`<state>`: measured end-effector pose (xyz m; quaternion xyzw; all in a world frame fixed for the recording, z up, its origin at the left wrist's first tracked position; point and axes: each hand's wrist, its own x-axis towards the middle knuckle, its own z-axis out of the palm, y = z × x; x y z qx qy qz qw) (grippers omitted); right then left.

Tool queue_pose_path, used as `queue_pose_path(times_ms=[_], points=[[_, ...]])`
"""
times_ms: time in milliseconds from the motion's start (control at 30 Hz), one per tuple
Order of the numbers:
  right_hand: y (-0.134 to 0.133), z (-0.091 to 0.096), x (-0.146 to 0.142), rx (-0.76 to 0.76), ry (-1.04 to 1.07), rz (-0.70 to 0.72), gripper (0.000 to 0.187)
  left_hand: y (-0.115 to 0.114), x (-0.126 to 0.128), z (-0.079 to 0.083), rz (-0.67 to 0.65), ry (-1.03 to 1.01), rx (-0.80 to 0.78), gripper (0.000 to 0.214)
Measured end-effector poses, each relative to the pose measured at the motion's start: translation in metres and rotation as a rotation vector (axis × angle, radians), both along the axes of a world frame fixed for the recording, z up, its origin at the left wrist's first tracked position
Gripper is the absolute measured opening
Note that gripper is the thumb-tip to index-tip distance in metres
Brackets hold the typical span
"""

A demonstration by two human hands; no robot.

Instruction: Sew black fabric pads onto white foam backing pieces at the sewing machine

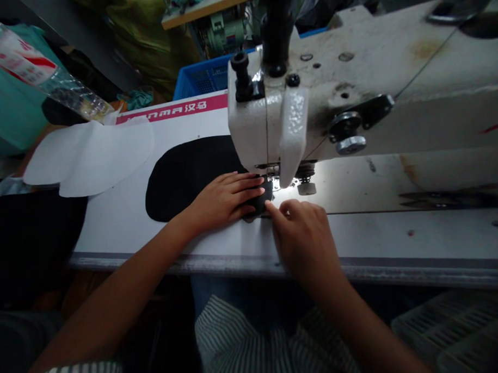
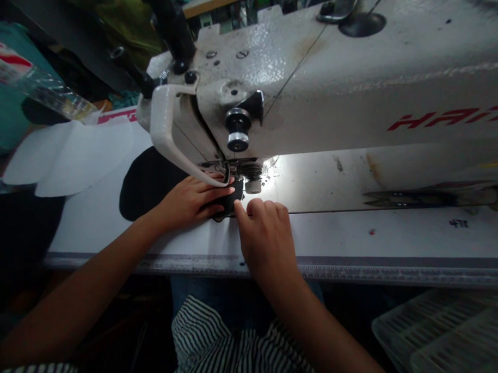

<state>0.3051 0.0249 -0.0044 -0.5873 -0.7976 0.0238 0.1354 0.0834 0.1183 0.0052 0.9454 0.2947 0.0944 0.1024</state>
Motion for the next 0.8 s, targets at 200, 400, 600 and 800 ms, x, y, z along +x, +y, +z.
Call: queue_pose_path(times_ms=[200, 400, 600, 800], points=[[0.022, 0.005, -0.001, -0.011, -0.018, -0.044, 0.034, 0.012, 0.010, 0.003, 0.112, 0.054, 0.018, 0.040], [0.028, 0.003, 0.001, 0.004, -0.017, -0.069, 0.036, 0.001, 0.029, 0.009, 0.306, 0.113, 0.077, 0.038], [0.024, -0.004, 0.003, 0.042, 0.021, -0.073, 0.034, -0.018, 0.049, 0.020, 0.481, 0.207, 0.110, 0.037], [0.022, -0.007, 0.006, 0.041, 0.070, -0.063, 0.033, 0.000, 0.025, 0.018, 0.224, 0.140, 0.087, 0.046]])
